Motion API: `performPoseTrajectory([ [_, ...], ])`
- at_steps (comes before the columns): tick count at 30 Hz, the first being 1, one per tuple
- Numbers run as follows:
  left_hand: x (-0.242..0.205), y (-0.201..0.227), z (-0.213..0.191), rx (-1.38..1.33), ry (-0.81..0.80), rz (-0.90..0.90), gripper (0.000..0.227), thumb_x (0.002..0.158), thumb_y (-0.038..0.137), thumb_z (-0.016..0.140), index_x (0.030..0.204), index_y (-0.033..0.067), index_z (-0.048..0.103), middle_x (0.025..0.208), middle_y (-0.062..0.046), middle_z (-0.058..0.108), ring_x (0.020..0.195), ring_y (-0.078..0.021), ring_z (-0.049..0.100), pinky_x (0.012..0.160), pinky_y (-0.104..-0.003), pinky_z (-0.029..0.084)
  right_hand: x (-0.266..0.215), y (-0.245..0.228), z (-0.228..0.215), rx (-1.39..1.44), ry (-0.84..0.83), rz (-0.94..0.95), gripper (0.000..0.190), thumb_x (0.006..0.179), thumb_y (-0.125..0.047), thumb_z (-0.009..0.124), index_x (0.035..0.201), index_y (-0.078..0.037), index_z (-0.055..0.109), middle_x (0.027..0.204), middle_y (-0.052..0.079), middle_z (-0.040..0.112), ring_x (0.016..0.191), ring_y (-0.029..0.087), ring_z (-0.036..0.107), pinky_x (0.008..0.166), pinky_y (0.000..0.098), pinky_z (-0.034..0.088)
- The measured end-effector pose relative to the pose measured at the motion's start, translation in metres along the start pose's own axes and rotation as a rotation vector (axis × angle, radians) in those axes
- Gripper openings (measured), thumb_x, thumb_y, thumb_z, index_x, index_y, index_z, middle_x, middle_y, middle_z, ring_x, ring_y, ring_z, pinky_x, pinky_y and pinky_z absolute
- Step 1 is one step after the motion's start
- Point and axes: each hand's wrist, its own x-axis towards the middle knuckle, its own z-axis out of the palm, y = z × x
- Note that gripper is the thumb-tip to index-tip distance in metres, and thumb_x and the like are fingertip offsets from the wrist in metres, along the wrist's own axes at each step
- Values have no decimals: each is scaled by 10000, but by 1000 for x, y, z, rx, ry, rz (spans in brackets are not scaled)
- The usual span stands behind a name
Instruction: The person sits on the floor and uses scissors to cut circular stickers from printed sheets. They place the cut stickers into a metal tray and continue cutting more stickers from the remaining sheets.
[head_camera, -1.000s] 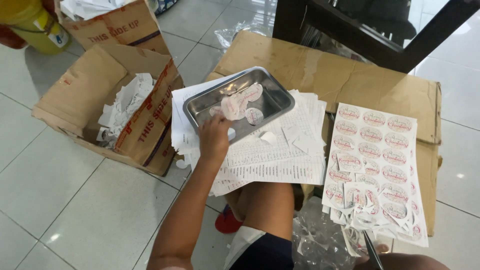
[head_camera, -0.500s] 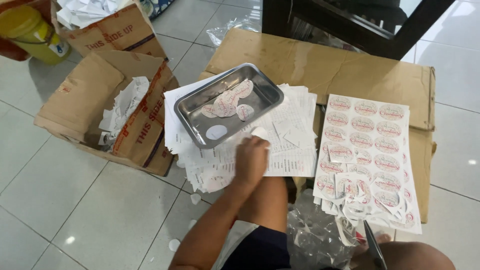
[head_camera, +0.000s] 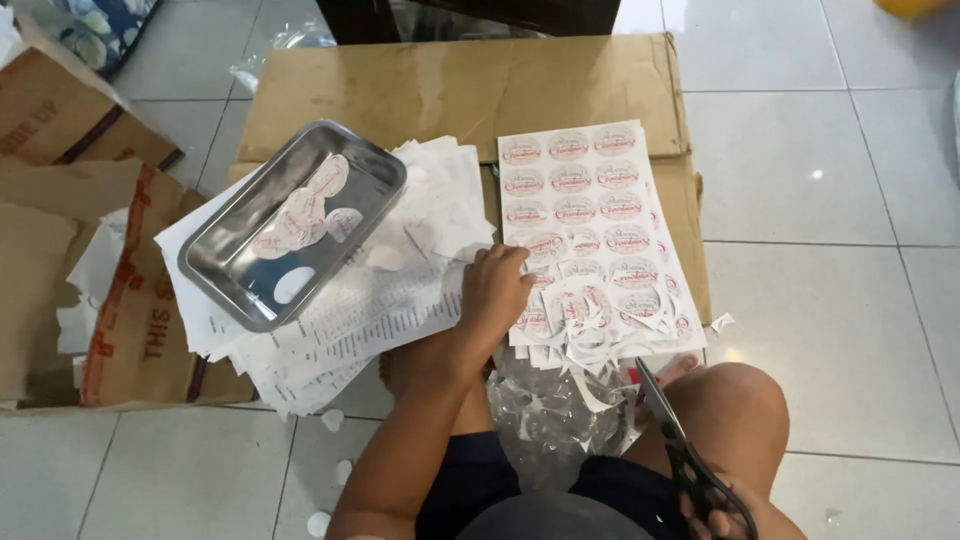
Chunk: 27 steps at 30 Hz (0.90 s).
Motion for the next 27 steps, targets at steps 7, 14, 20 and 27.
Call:
performPoseTrajectory([
  [7,68,14,40,141,-69,-46,729,886,320,796,1499,104,466,1510,-181,490,1383,-413,415,1049,-558,394,3,-15,3,-407,156,54,658,918,-733,609,840,-104,785,876,76,737,729,220,712,666,309,565],
  [14,98,3,39,154,-156,-161,495,736,323,919,1141,159,687,1169,-97,647,1206,-368,506,1006,-474,382,-34,29,-10,-89,313,395,644,739,-525,797,991,67,767,829,144,745,626,217,732,563,267,557],
  [20,21,75,-44,-433,-1,-174,169,967,238,708,912,104,621,876,-39,608,738,-195,552,639,-362,438,0,2,34,-140,385,155,611,763,-483,853,1043,52,755,849,121,698,663,220,693,580,260,523],
  [27,-90,138,-75,-1054,28,-200,355,942,375,668,1105,69,588,738,10,562,667,-98,565,537,-295,633,48,-70,88,-405,471,52,888,690,-848,754,1107,-69,668,940,48,633,871,182,644,781,323,532],
])
